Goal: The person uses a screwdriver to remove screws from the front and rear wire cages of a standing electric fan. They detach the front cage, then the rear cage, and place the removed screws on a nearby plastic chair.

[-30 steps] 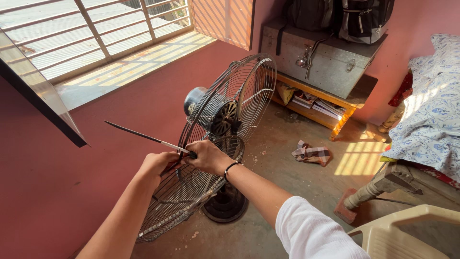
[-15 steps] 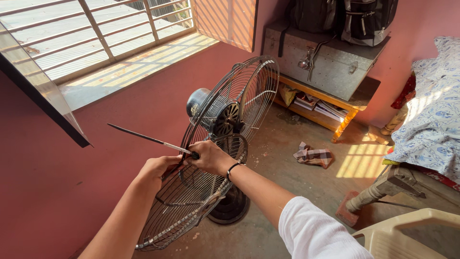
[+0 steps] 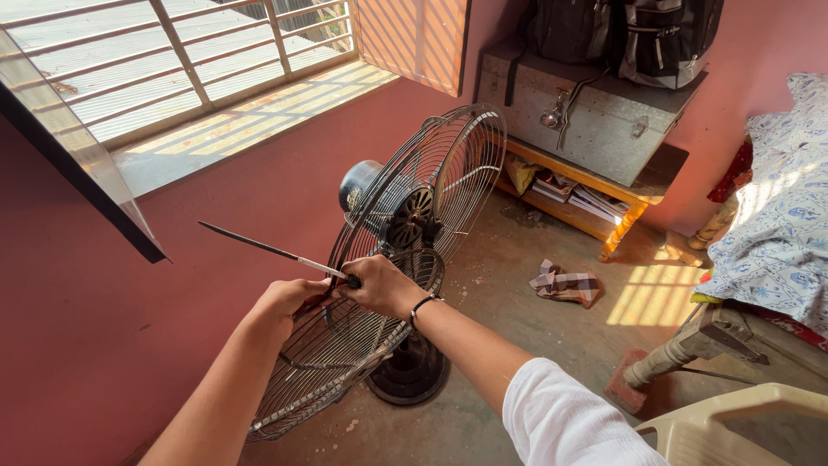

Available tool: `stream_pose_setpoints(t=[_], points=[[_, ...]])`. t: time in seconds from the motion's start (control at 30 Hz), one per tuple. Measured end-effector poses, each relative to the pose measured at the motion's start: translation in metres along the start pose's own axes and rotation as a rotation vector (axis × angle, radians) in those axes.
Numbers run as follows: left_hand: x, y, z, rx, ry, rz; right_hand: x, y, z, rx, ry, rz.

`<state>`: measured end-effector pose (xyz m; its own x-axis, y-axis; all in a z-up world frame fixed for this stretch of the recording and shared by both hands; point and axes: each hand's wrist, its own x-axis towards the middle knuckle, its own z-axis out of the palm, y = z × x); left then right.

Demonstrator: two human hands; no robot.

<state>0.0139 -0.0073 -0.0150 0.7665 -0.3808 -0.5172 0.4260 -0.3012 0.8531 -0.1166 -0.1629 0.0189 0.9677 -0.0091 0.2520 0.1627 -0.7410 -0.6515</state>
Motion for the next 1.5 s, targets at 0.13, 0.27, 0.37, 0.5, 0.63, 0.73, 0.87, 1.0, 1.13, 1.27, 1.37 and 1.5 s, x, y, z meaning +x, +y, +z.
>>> stream_pose_setpoints(t=[0.13, 0.27, 0.37, 0.5, 0.63, 0.73, 0.87, 1.0, 1.13, 1.27, 1.37, 1.5], points=[[-0.002, -0.003, -0.004, -0.073, -0.062, -0.002, -0.001, -0.002, -0.001, 0.017, -0.002, -0.002], [-0.009, -0.006, -0.008, -0.1, -0.103, -0.031, 0.0, -0.003, -0.003, 0.013, -0.021, 0.027], [-0.01, -0.003, -0.002, -0.121, -0.078, 0.008, 0.0, 0.0, -0.003, -0.006, 0.006, -0.031], [-0.011, -0.004, -0.002, -0.088, -0.011, 0.007, 0.001, 0.003, 0.0, 0.011, 0.009, -0.034], [-0.003, -0.004, 0.002, -0.111, -0.037, 0.007, 0.004, 0.006, 0.0, -0.043, 0.016, -0.055], [0.001, -0.003, 0.004, -0.125, -0.051, -0.028, 0.004, 0.005, 0.0, -0.088, 0.015, -0.05], [-0.006, 0.001, 0.004, -0.134, -0.051, -0.027, 0.004, 0.004, -0.001, -0.09, -0.016, -0.006], [-0.014, 0.012, -0.001, 0.201, -0.022, -0.019, 0.002, 0.001, -0.001, -0.069, -0.034, 0.01], [0.001, 0.025, -0.005, 0.422, 0.001, 0.009, 0.0, -0.003, -0.001, 0.013, -0.02, 0.042], [0.02, 0.021, -0.004, 0.366, -0.065, 0.131, -0.003, -0.001, 0.001, 0.097, -0.057, 0.129], [0.02, 0.017, -0.004, 0.321, 0.031, -0.048, -0.004, 0.001, 0.005, 0.141, -0.034, 0.112], [0.005, 0.017, -0.013, 0.328, -0.005, -0.036, -0.004, 0.003, 0.005, 0.128, -0.008, 0.081]])
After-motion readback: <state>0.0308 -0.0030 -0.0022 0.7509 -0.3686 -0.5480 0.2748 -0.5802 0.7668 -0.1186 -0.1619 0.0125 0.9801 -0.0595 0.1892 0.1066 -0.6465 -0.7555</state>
